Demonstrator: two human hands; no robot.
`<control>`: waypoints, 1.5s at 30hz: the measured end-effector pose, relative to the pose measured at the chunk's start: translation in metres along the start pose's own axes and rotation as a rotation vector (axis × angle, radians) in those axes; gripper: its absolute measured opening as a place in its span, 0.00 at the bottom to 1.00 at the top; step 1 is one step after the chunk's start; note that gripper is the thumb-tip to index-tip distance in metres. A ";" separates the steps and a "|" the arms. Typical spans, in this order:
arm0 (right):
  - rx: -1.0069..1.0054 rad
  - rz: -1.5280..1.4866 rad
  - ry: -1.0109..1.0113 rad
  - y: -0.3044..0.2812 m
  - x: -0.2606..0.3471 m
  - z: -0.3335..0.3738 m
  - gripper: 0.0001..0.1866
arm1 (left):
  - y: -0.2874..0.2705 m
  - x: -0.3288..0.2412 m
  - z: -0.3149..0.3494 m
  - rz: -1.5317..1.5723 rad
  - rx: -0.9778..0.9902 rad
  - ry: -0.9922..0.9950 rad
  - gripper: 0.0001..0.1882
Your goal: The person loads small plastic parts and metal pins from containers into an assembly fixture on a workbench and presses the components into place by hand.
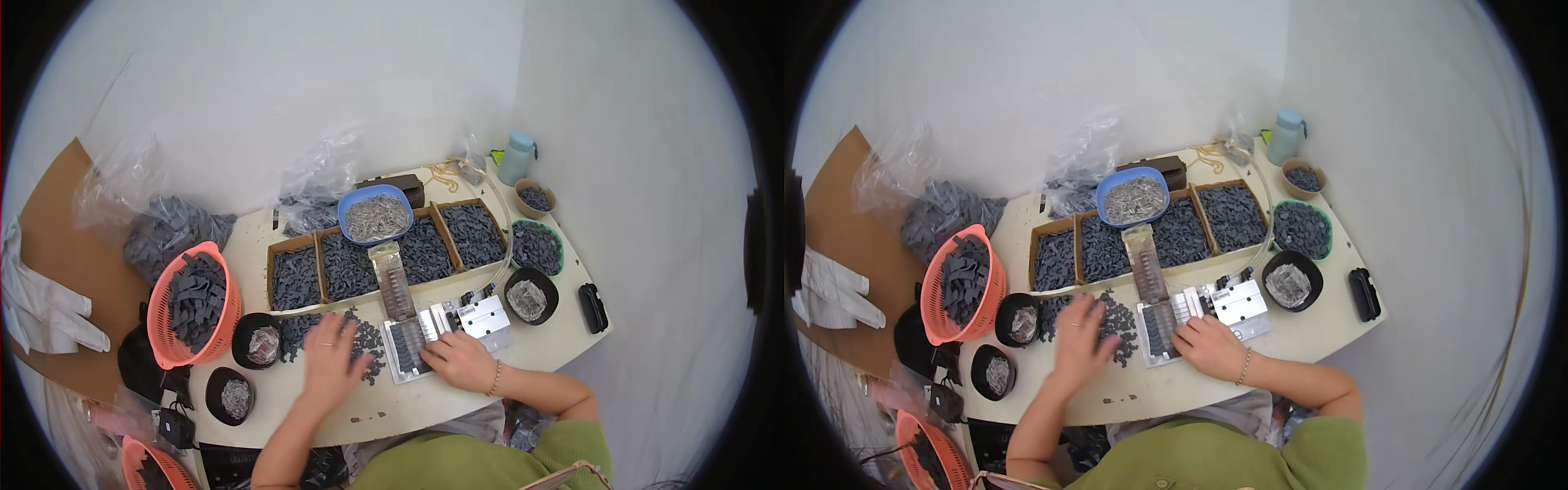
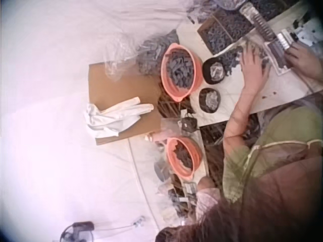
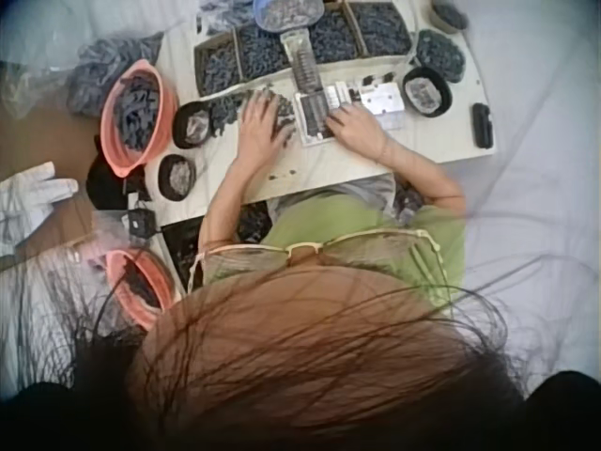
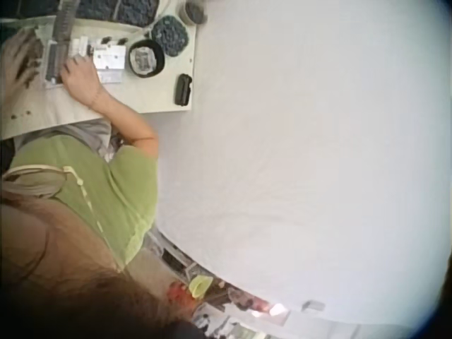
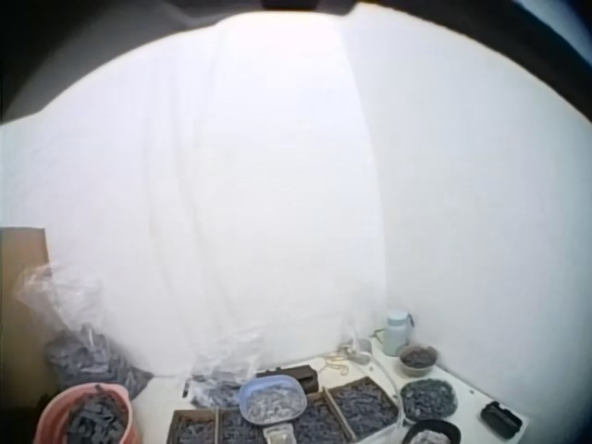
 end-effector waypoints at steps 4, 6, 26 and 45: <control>0.049 0.052 -0.066 0.002 0.004 0.005 0.14 | -0.049 0.069 0.012 -0.137 -0.193 -0.210 0.15; 0.069 0.042 -0.064 0.001 -0.003 0.002 0.15 | -0.060 0.105 0.019 -0.178 -0.139 -0.354 0.06; -0.747 -1.317 -0.495 -0.238 -0.047 -0.083 0.37 | -0.243 0.001 -0.031 1.153 -0.516 0.318 0.30; -0.838 -1.031 -0.439 -0.247 -0.036 -0.126 0.36 | -0.231 -0.065 -0.109 0.980 -0.614 0.398 0.31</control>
Point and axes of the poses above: each hand's wrist, its own z-axis away from the middle knuckle, its own y-axis out of the palm, x = y × z, the point moved 4 cm from there along -z, towards the middle knuckle, and after that the axes turned 3 degrees about x, right-handed, at the moved point
